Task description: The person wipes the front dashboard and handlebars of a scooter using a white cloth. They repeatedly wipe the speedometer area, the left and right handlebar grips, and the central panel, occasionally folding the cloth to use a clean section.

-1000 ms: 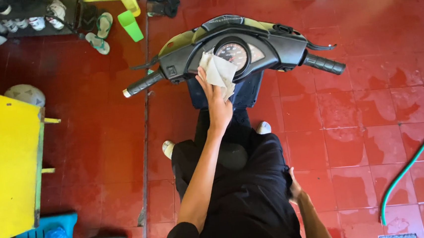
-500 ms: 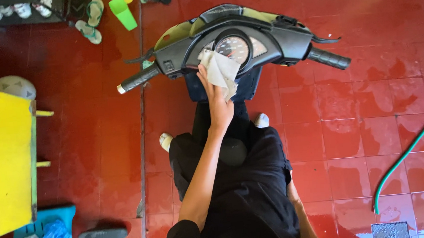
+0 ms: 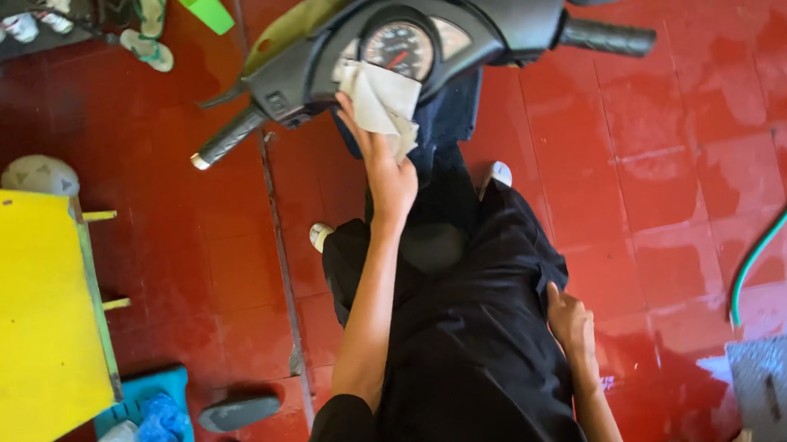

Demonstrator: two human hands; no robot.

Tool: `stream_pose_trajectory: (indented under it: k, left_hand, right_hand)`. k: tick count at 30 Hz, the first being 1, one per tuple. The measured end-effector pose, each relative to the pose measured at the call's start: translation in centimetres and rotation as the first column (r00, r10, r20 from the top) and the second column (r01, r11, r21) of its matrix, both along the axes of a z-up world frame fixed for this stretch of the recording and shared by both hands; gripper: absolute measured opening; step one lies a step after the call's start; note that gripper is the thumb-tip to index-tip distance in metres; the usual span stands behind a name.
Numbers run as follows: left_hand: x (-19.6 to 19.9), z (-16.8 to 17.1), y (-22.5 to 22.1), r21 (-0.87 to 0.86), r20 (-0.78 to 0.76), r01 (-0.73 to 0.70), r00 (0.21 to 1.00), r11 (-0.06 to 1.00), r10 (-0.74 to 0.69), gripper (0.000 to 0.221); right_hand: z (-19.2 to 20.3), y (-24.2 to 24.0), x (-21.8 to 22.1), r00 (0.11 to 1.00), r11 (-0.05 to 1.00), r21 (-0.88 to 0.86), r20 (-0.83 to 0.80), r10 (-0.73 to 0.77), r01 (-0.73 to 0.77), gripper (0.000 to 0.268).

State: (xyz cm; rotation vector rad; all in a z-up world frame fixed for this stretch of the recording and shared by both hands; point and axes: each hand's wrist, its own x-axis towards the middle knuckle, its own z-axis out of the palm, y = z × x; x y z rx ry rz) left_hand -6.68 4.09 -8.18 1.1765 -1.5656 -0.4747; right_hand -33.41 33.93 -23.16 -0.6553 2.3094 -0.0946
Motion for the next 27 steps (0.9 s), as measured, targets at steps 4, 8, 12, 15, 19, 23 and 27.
stream_pose_trajectory:
  k: [4, 8, 12, 15, 19, 23, 27]
  left_hand:
    - [-0.6, -0.1, 0.9, 0.013, -0.011, 0.014, 1.0, 1.0, -0.014, 0.108]
    - [-2.1, -0.9, 2.3, 0.115, -0.161, 0.017, 0.987, 0.993, 0.002, 0.095]
    - [-2.9, -5.0, 3.2, 0.214, -0.204, 0.043, 0.979, 0.976, 0.002, 0.084]
    - [-3.9, -5.9, 3.8, 0.231, -0.205, 0.042, 0.979, 0.972, 0.006, 0.084]
    - [-4.9, -6.3, 4.9, 0.237, -0.293, 0.138, 0.954, 0.962, -0.065, 0.081]
    - [-5.9, -6.8, 6.8, 0.442, -0.436, 0.234, 0.9, 0.866, -0.02, 0.083]
    - [-6.7, -4.2, 7.4, 0.58, -0.658, 0.421, 0.747, 0.697, 0.096, 0.083]
  right_hand:
    - [-1.7, 2.1, -0.4, 0.998, 0.995, -0.097, -0.065, -0.007, 0.0, 0.037]
    - [-0.7, 3.6, -0.3, 0.987, 0.968, -0.233, -0.154, 0.055, -0.09, 0.033]
    - [2.3, 3.1, 0.9, 0.977, 0.907, -0.41, -0.211, 0.014, -0.101, 0.03]
    - [2.8, 2.8, 0.3, 0.961, 0.887, -0.455, -0.271, -0.062, -0.071, 0.022]
    - [5.0, 0.4, -1.5, 0.952, 0.753, -0.649, -0.285, -0.114, -0.105, 0.022]
    - [10.9, -5.1, -0.8, 0.942, 0.452, -0.83, 0.249, -0.224, 0.327, 0.01]
    - [12.4, -12.4, 0.1, 0.813, 0.157, -0.807, 0.581, 0.035, 0.57, 0.013]
